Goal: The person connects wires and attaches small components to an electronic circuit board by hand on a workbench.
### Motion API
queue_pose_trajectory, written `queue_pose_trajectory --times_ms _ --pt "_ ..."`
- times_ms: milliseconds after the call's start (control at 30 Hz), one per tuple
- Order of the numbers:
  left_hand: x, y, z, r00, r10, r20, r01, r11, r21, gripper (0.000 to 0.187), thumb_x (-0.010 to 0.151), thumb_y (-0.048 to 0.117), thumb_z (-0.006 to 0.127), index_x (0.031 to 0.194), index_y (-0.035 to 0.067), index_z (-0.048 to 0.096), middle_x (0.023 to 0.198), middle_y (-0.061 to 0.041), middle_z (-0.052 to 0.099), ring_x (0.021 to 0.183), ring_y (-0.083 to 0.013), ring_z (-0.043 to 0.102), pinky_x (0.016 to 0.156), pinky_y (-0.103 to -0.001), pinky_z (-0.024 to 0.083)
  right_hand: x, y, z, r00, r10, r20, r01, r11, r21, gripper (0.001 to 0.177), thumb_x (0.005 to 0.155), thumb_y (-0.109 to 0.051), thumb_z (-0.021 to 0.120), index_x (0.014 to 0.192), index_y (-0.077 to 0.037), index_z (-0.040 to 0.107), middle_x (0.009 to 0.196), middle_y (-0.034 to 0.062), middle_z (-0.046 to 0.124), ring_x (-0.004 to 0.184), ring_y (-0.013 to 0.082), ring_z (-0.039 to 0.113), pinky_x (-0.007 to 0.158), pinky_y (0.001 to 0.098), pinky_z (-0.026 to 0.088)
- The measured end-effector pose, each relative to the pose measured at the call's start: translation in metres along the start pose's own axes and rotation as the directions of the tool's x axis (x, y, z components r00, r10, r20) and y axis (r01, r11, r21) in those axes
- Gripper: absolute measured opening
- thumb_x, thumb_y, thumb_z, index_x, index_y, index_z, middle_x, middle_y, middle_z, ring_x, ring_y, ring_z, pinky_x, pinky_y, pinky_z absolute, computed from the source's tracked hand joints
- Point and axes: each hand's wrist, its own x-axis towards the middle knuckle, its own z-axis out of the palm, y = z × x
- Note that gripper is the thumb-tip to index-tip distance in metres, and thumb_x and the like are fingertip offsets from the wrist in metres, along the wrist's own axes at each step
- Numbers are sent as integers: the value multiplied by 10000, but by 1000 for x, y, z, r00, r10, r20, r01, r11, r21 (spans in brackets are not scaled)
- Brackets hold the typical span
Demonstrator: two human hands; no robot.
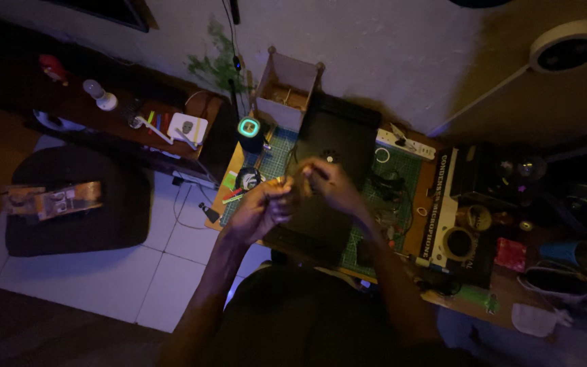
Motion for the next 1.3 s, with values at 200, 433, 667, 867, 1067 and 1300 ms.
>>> queue_pose_trajectory --times_ms 200,433,667,867,1067,1300 --pt "-25 21 31 973 43 -228 73 876 476 329 1080 371 354 1178 151 578 603 102 298 502 -33 297 475 -197 269 -21 -9 23 875 -320 -362 258 943 -211 677 883 -330 779 1439 -65 498 1316 189 553 1211 320 585 1041 451 526" --pt "-12 16 14 995 -51 84 40 990 137 190 1119 255 466 1057 87 530 896 -23 539 830 -124 546 799 -294 498 3 50 42 830 -451 -330 185 779 -600 537 877 -271 786 1331 -69 582 1259 236 641 1162 401 602 1007 474 505" --pt "9 13 -17 860 508 -51 -506 861 54 174 1005 118 655 1140 97 547 1081 -34 614 1069 -184 645 1001 -386 548 -24 112 48 977 116 -178 -177 909 -377 343 1032 -267 581 1328 -94 567 933 181 713 823 345 728 706 464 557" --pt "28 -15 -38 696 706 -131 -314 463 829 114 1035 109 583 1141 87 618 1051 -72 733 1044 -222 722 960 -386 576 -56 71 60 912 -385 -138 201 715 -670 327 938 -146 664 1255 -81 614 1144 203 719 996 364 711 804 427 599" --pt "33 -31 -61 845 531 69 37 -186 982 256 1024 158 540 1203 63 697 925 -146 712 792 -255 697 679 -391 532 -59 27 32 938 -337 -78 157 615 -773 321 911 -123 645 1229 -88 675 1189 163 726 1058 318 713 897 403 587" --pt "39 -41 -69 960 265 -87 104 -50 993 374 1113 328 463 1047 11 652 802 -141 646 704 -251 619 647 -417 488 -64 -35 5 943 -257 -213 92 814 -574 186 984 -203 652 1128 -92 694 1074 103 743 1021 282 728 896 393 578"
